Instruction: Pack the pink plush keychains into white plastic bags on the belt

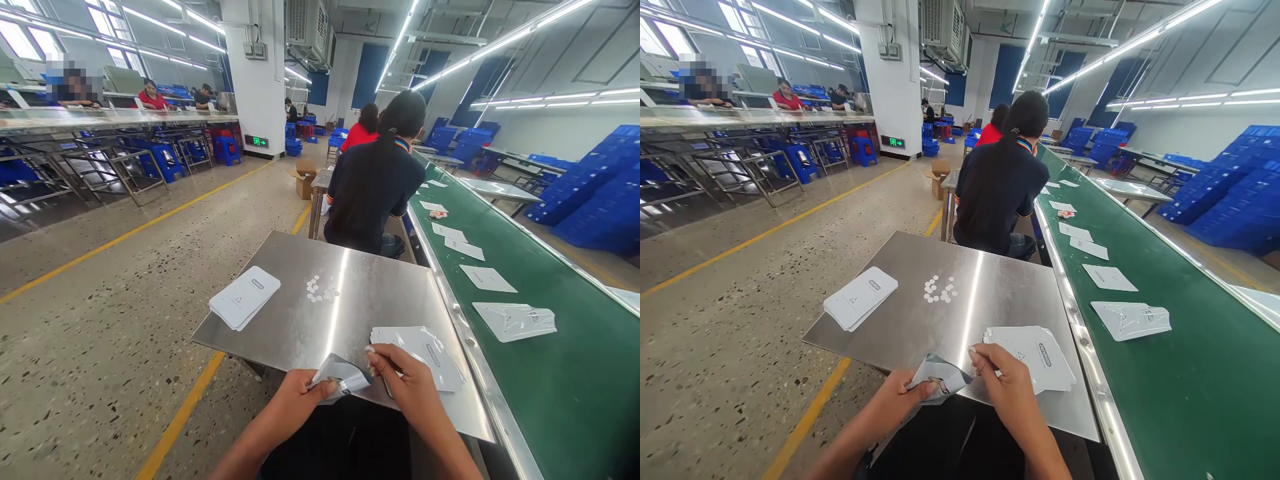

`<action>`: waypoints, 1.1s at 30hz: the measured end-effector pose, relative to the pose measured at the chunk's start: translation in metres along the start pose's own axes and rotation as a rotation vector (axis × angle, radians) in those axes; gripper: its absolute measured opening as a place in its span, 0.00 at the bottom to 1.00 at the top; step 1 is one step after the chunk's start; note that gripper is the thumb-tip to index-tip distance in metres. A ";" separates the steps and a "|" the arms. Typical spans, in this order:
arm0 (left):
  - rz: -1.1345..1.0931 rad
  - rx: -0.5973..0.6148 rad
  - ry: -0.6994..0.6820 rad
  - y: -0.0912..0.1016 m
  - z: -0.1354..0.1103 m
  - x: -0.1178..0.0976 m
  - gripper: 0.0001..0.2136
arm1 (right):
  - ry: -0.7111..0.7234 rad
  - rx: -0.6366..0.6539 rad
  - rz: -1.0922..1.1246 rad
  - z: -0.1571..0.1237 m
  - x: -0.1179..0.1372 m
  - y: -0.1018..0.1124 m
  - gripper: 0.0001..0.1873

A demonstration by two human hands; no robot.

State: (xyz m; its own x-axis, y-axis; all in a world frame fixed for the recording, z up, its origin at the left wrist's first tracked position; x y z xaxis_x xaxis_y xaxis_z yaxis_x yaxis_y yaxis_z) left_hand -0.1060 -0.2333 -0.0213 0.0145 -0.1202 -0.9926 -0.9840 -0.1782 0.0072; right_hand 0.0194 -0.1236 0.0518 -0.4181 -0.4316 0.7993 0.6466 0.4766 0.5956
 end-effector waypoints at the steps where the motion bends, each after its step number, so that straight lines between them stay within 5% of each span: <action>1: 0.011 0.011 -0.020 -0.006 0.004 -0.005 0.16 | 0.031 0.024 -0.071 0.000 0.007 0.008 0.11; 11: 0.251 -0.023 -0.042 -0.025 0.009 -0.016 0.08 | 0.201 0.340 -0.361 -0.004 0.068 0.030 0.13; 21: 0.338 -0.012 -0.158 -0.036 0.011 -0.018 0.06 | 0.215 0.457 -0.479 -0.005 0.071 0.021 0.08; 33: 0.307 0.009 -0.184 -0.042 0.009 -0.017 0.06 | 0.361 0.578 -0.628 -0.024 0.078 0.015 0.15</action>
Point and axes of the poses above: each hand's wrist, its own z-axis towards the middle knuckle, its own y-axis out of the back of the hand, x = y × z, the point moved 8 cm from there along z, towards the middle knuckle, and after that the axes turned 6 degrees about -y, right-handed, at the moved point
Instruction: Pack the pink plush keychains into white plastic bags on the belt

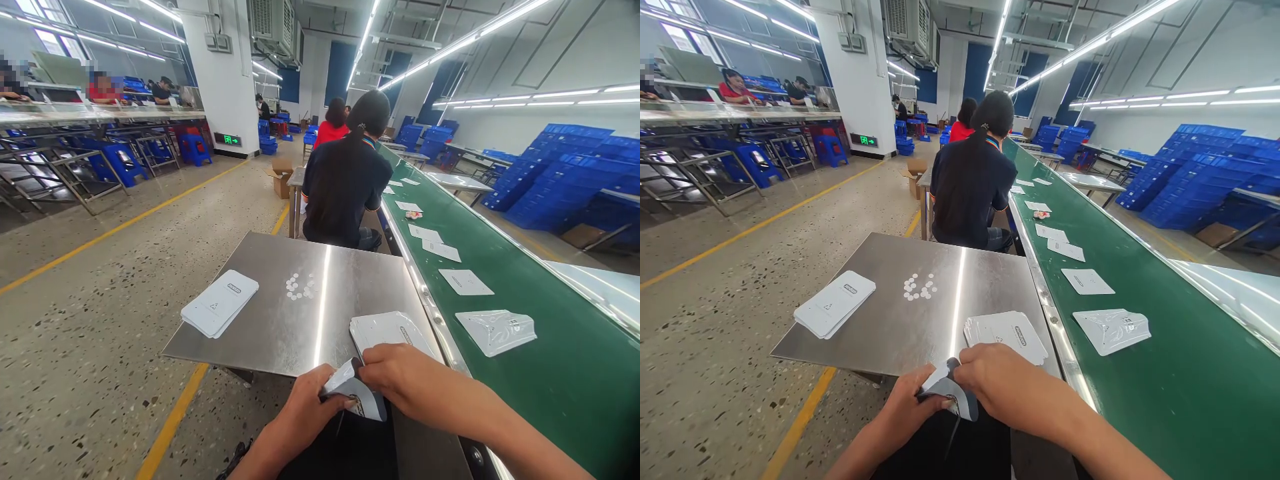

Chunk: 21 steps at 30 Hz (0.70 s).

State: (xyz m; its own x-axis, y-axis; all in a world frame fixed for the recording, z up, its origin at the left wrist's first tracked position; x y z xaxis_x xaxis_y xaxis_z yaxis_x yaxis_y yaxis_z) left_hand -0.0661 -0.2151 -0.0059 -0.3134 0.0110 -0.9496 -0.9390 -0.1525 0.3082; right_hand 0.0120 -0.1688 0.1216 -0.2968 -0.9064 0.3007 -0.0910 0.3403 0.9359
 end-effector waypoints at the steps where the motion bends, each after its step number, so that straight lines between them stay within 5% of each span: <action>1: -0.005 -0.001 -0.003 0.000 0.000 0.000 0.06 | -0.011 -0.003 -0.015 -0.001 0.000 0.001 0.14; 12: -0.059 0.071 -0.060 -0.006 0.000 -0.010 0.05 | -0.105 -0.179 0.125 -0.013 -0.009 0.017 0.09; 17: -0.146 0.143 -0.098 0.002 0.030 -0.033 0.14 | -0.461 -0.579 0.392 -0.066 -0.090 0.056 0.13; 21: -0.259 0.352 0.014 -0.021 0.084 -0.031 0.17 | -0.637 -0.902 0.804 -0.111 -0.177 0.044 0.17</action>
Point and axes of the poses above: each hand's wrist, its own z-axis towards the middle knuckle, its own y-axis out of the back of the hand, x = y × z, the point moved 8 cm from there along z, towards the middle knuckle, and after that the axes turned 6 degrees about -y, right-handed, at the moved point
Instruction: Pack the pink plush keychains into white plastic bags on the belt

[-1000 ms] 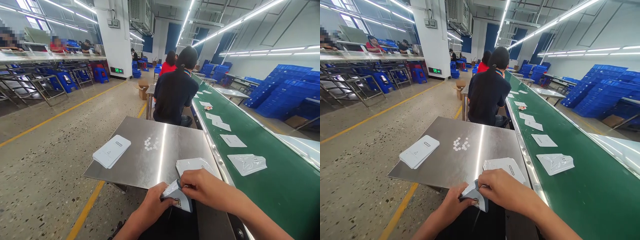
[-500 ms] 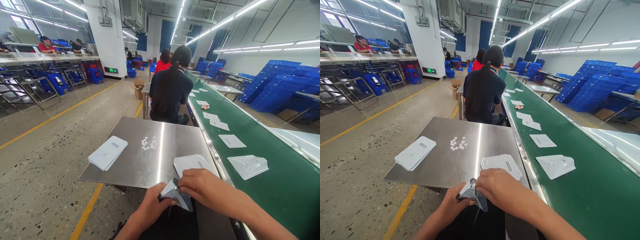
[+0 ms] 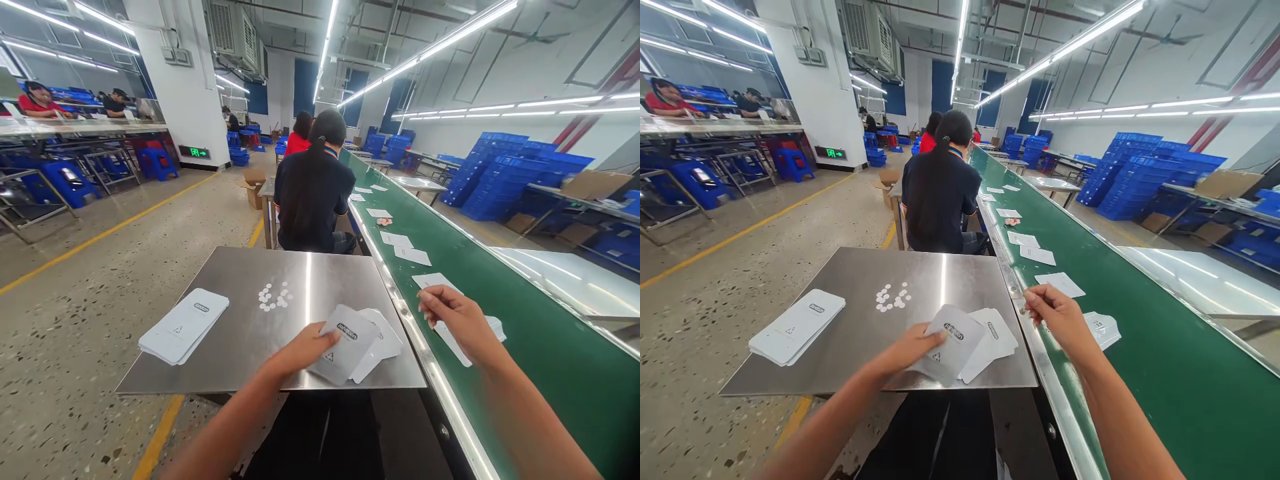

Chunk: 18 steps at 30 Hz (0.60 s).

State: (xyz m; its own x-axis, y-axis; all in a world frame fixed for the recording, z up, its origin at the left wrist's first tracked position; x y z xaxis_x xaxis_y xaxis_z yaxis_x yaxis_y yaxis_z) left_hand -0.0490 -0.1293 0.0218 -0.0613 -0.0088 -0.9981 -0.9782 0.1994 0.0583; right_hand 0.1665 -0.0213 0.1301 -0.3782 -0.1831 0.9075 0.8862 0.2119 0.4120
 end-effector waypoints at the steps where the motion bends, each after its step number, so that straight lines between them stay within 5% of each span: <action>1: 0.035 0.044 0.027 -0.002 0.017 0.003 0.17 | -0.042 -0.058 0.106 0.008 -0.021 0.013 0.18; 4: 0.272 0.059 0.015 -0.004 0.065 0.007 0.14 | -0.141 -0.256 0.244 0.029 -0.083 0.050 0.24; 8: 0.430 -0.115 -0.101 -0.001 0.096 0.002 0.26 | -0.260 -0.409 -0.233 0.047 -0.139 0.087 0.30; 12: 0.640 -0.310 -0.268 0.011 0.080 -0.003 0.30 | -0.340 -0.391 -0.634 0.066 -0.160 0.097 0.26; 18: 0.779 -0.371 -0.331 0.030 0.045 0.010 0.22 | -0.302 -0.162 -1.129 0.105 -0.161 0.073 0.19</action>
State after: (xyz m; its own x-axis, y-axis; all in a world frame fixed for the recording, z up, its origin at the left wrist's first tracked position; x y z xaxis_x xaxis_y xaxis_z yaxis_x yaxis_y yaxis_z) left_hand -0.0702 -0.0791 0.0127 -0.7251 0.2880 -0.6255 -0.6886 -0.2963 0.6619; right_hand 0.2636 0.1246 0.0230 -0.9983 0.0510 0.0267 0.0239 -0.0530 0.9983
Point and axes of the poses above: each hand's wrist, its own z-axis towards the middle knuckle, its own y-axis out of the back of the hand, x = y × z, the point moved 8 cm from there along z, towards the middle knuckle, and after that the axes turned 6 degrees about -y, right-handed, at the moved point
